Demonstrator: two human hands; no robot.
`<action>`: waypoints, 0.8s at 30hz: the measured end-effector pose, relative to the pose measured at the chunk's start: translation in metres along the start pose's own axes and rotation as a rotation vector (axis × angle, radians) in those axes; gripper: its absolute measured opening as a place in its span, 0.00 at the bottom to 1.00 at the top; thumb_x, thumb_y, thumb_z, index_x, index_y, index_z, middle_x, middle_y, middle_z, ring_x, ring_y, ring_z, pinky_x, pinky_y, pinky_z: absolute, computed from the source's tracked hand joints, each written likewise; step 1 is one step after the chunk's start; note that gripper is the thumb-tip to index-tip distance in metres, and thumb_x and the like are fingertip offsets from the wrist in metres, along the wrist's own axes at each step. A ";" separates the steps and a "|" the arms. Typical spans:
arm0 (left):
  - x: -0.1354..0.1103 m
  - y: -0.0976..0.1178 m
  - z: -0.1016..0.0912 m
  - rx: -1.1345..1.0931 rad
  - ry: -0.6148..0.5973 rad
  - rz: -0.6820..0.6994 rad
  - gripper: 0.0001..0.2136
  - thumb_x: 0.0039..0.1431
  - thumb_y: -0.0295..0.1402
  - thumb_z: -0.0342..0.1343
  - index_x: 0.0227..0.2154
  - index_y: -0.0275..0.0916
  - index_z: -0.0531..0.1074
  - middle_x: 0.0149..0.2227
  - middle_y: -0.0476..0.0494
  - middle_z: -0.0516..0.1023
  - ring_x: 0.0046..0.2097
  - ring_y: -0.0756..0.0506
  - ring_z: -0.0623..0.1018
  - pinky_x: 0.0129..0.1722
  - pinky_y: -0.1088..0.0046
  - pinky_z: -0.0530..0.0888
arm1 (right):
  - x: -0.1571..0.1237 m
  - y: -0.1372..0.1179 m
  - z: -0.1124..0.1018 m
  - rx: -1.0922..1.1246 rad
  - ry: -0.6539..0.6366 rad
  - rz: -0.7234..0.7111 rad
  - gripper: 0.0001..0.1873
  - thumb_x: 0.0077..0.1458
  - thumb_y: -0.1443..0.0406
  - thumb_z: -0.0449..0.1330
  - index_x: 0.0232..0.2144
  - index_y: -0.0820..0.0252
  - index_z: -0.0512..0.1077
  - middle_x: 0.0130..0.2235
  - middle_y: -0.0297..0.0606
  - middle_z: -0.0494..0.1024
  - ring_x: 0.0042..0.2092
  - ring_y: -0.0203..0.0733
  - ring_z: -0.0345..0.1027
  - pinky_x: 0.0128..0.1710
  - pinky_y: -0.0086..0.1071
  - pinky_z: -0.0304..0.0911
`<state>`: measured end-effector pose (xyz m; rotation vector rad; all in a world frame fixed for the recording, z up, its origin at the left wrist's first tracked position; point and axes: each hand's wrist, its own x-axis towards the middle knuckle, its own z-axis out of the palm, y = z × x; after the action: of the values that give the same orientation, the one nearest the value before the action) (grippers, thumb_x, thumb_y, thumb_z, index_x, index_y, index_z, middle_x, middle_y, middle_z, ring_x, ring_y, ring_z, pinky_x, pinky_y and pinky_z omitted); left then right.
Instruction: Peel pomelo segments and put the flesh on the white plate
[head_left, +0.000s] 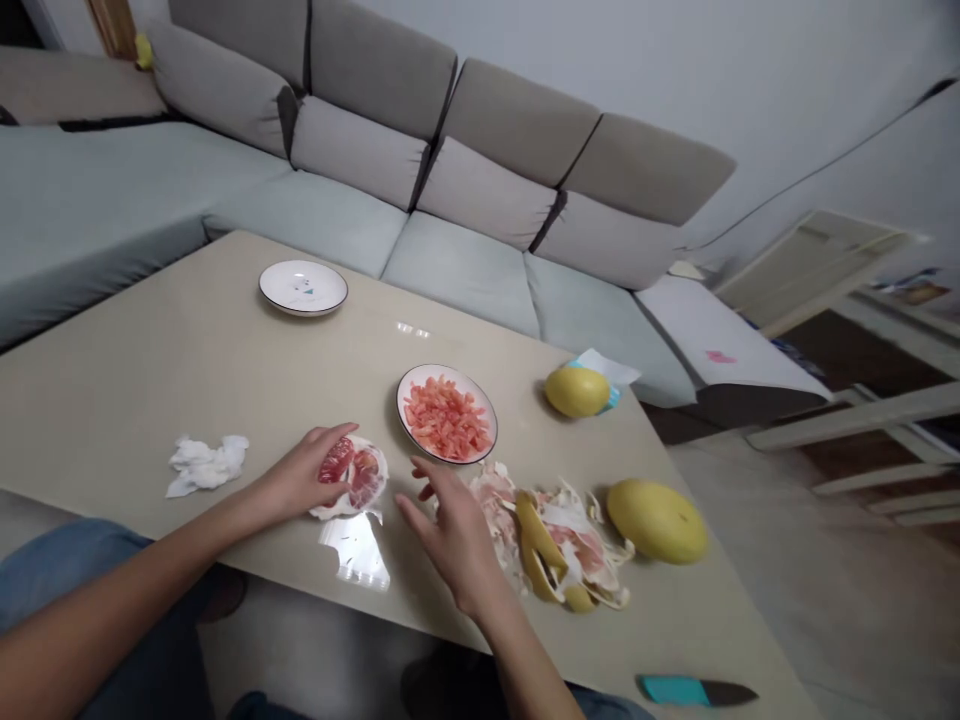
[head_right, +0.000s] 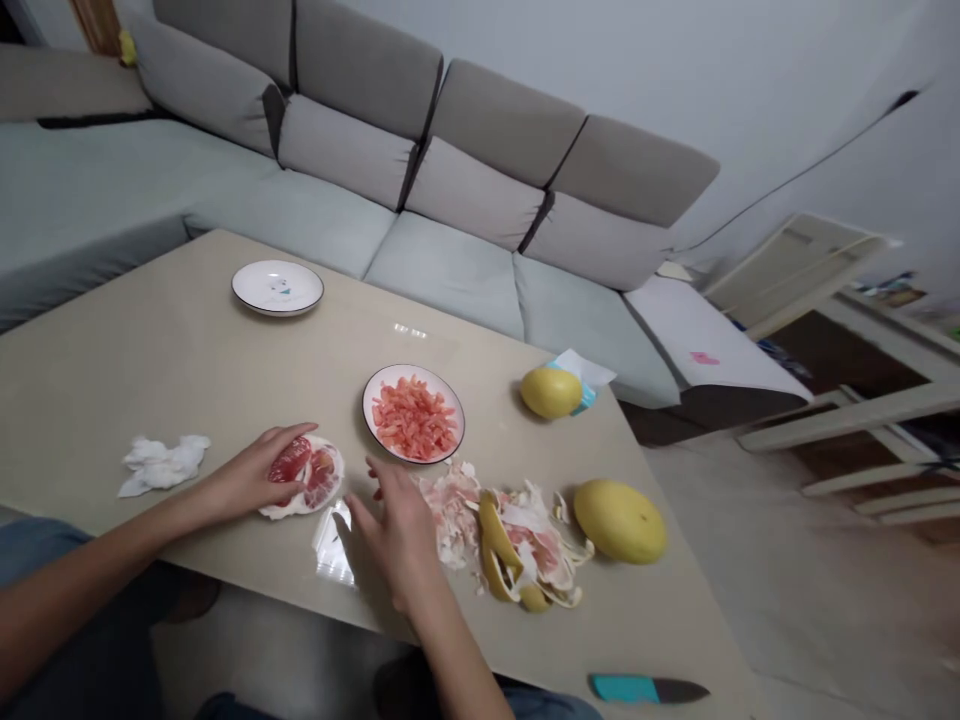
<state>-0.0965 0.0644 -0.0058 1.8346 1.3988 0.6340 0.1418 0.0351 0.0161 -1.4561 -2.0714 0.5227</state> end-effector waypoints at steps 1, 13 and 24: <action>0.000 -0.001 0.001 -0.006 0.003 0.006 0.32 0.51 0.33 0.58 0.60 0.43 0.58 0.55 0.38 0.66 0.57 0.38 0.68 0.57 0.60 0.65 | 0.007 -0.008 0.010 0.017 0.005 -0.017 0.22 0.56 0.62 0.60 0.53 0.56 0.65 0.44 0.43 0.74 0.35 0.42 0.71 0.37 0.37 0.68; -0.001 -0.003 0.013 0.034 0.092 0.034 0.27 0.50 0.27 0.57 0.56 0.37 0.62 0.51 0.36 0.67 0.52 0.39 0.70 0.53 0.62 0.68 | 0.045 -0.013 0.043 -0.217 -0.084 -0.133 0.17 0.57 0.57 0.58 0.47 0.57 0.68 0.43 0.42 0.72 0.38 0.45 0.71 0.31 0.32 0.65; -0.001 0.004 0.020 0.164 0.148 0.137 0.23 0.52 0.26 0.53 0.53 0.40 0.62 0.46 0.39 0.67 0.47 0.41 0.72 0.47 0.62 0.72 | 0.045 -0.009 0.040 -0.138 -0.075 -0.192 0.10 0.58 0.61 0.56 0.41 0.59 0.70 0.36 0.38 0.72 0.32 0.38 0.69 0.31 0.28 0.63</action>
<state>-0.0791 0.0579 -0.0147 2.0627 1.4666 0.7577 0.0977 0.0743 0.0004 -1.3112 -2.3166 0.3691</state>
